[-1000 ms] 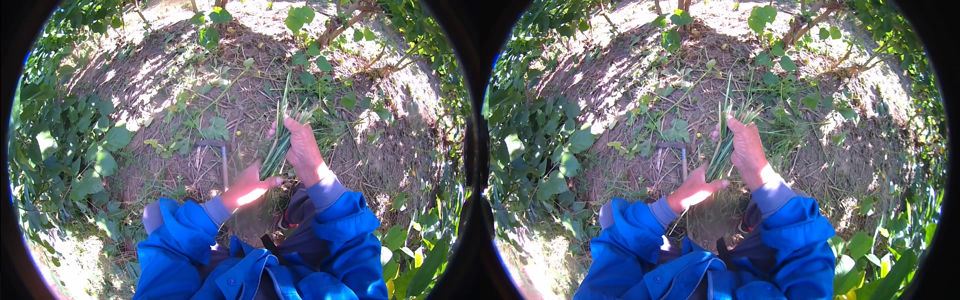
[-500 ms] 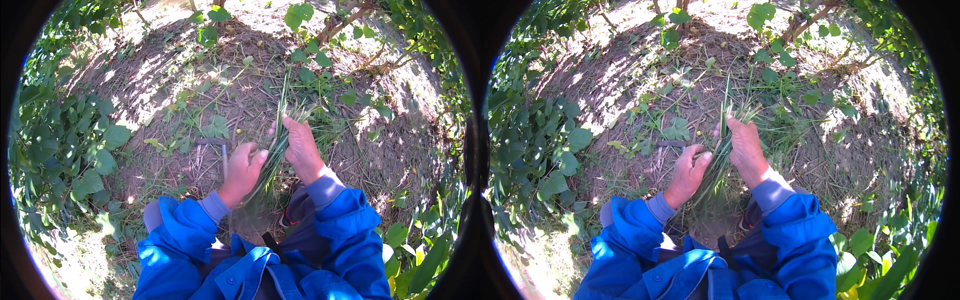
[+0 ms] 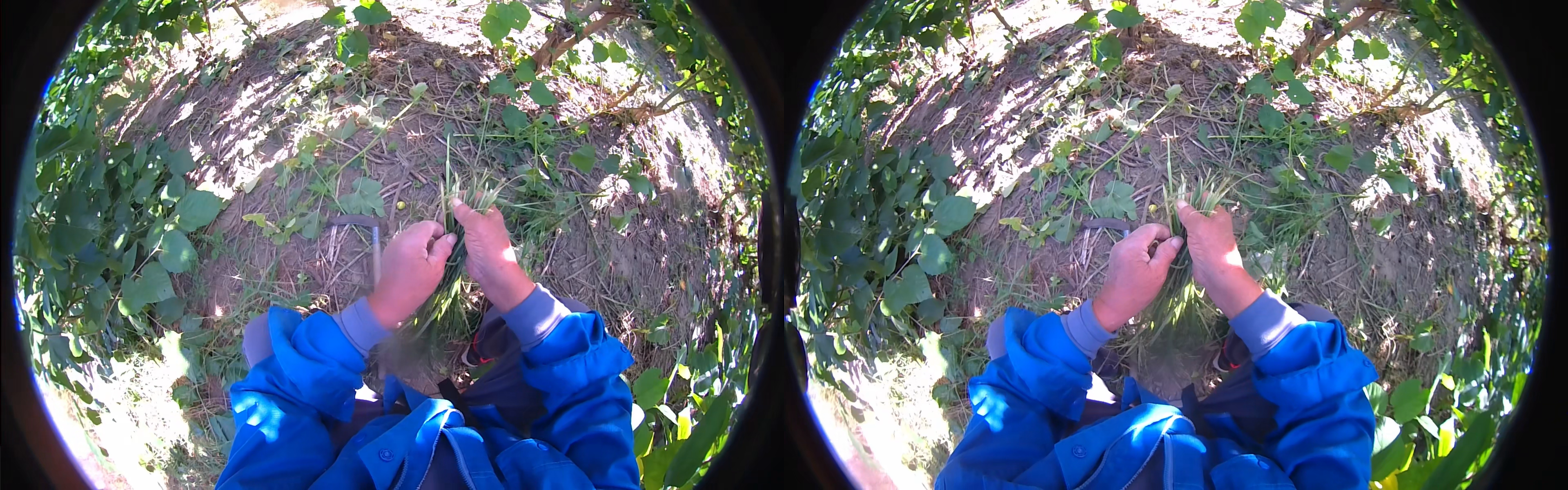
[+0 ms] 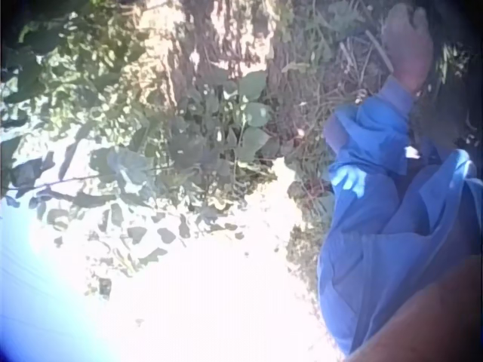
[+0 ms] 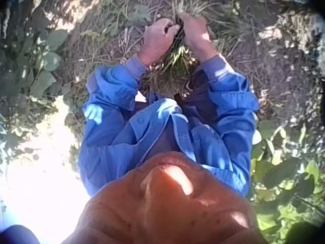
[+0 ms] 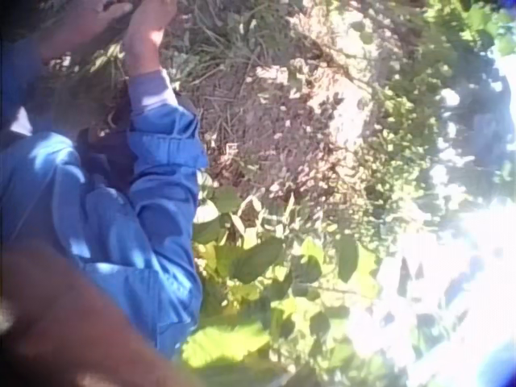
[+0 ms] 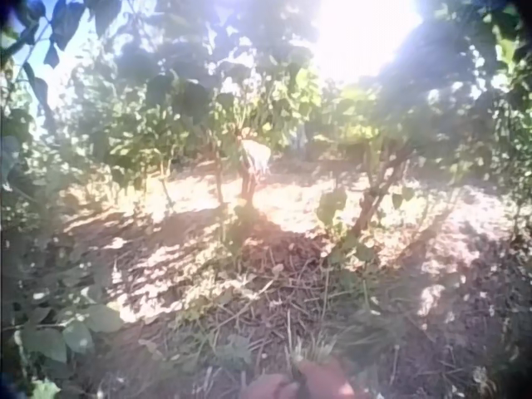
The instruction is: The person sits on the ground in a vineyard and gathers long grass blades into a bundle. They repeatedly align, fold, and twist the grass with both hands to form a tight bunch.
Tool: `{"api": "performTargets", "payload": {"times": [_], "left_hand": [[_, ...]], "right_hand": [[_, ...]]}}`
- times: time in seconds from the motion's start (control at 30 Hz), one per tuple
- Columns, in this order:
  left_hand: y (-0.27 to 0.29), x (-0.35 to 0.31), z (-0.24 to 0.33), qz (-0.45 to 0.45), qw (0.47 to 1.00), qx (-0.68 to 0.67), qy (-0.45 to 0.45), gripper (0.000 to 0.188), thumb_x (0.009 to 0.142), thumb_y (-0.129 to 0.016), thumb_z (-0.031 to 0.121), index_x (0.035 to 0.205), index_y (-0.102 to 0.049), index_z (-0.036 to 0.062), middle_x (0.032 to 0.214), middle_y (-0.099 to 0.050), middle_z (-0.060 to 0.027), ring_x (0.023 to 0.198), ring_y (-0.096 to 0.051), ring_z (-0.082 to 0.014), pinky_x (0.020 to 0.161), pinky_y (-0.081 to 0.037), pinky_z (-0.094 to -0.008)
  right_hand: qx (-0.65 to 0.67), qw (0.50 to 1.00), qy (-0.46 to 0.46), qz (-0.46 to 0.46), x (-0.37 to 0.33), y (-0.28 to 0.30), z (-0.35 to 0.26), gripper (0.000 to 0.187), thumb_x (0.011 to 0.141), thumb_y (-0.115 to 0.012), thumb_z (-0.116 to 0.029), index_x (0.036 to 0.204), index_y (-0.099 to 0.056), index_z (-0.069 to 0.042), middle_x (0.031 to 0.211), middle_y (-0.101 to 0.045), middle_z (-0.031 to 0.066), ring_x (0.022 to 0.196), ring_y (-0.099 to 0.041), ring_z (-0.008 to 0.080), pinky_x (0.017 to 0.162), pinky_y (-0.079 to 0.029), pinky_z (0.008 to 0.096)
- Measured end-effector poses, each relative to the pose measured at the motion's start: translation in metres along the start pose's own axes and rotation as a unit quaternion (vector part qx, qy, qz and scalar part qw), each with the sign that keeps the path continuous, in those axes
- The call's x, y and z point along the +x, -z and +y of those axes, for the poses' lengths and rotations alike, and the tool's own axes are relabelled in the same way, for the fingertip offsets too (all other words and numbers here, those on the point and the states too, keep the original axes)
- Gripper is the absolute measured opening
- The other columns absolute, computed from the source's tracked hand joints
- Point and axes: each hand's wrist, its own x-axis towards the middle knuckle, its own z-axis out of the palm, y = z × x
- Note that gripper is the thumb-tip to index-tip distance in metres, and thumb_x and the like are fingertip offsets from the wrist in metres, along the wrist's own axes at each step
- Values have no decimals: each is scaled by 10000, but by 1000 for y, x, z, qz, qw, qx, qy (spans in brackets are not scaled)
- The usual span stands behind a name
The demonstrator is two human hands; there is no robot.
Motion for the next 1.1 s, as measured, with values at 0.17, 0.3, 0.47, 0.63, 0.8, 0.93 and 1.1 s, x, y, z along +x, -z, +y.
{"api": "performTargets", "payload": {"times": [0.17,0.3,0.47,0.63,0.8,0.93,1.1], "left_hand": [[-5,0,-12,-16,999,-23,33,142,856,-680,125,867,-632,-7,657,-578,-85,607,-536,-147,573,-437,-318],[-3,4,-15,-21,994,-69,76,151,864,-664,132,820,-607,-1,632,-483,-2,611,-430,-80,563,-373,-275],[5,8,-15,-31,989,-90,117,173,874,-656,136,784,-574,13,650,-453,32,628,-401,-63,561,-348,-266],[3,6,-16,-16,995,-55,87,162,881,-645,131,801,-559,19,663,-468,9,628,-408,-78,563,-361,-275],[3,10,-23,32,998,-39,34,137,882,-639,108,822,-555,19,684,-489,-11,638,-424,-87,573,-380,-278],[8,12,-18,54,998,-23,20,112,891,-624,85,838,-550,18,679,-513,-13,625,-456,-84,567,-396,-273],[14,20,-23,80,994,-77,20,147,877,-625,93,828,-532,-9,691,-498,-112,601,-468,-206,570,-402,-352]], "right_hand": [[32,999,-26,-6,4,5,6,128,918,-610,-83,1036,-600,-36,889,-601,30,792,-558,133,719,-458,302],[61,998,-24,-16,8,6,0,117,925,-594,-63,1038,-583,-33,892,-611,53,771,-595,162,683,-502,316],[111,992,-32,-41,9,9,-11,124,930,-600,-88,1035,-560,-36,839,-616,80,682,-619,201,603,-549,337],[107,993,-33,-41,9,10,-12,135,936,-597,-99,1042,-547,-31,815,-622,95,672,-624,209,608,-553,349],[80,996,-19,-45,10,8,-13,150,940,-587,-87,1064,-540,-17,824,-629,103,675,-623,212,618,-547,342],[72,996,-28,-35,5,3,-17,141,942,-583,-85,1053,-542,-9,800,-624,102,666,-616,205,620,-537,334],[43,996,-5,-73,3,1,-11,123,940,-585,-94,1021,-548,-10,747,-615,81,628,-601,185,583,-499,311]]}}
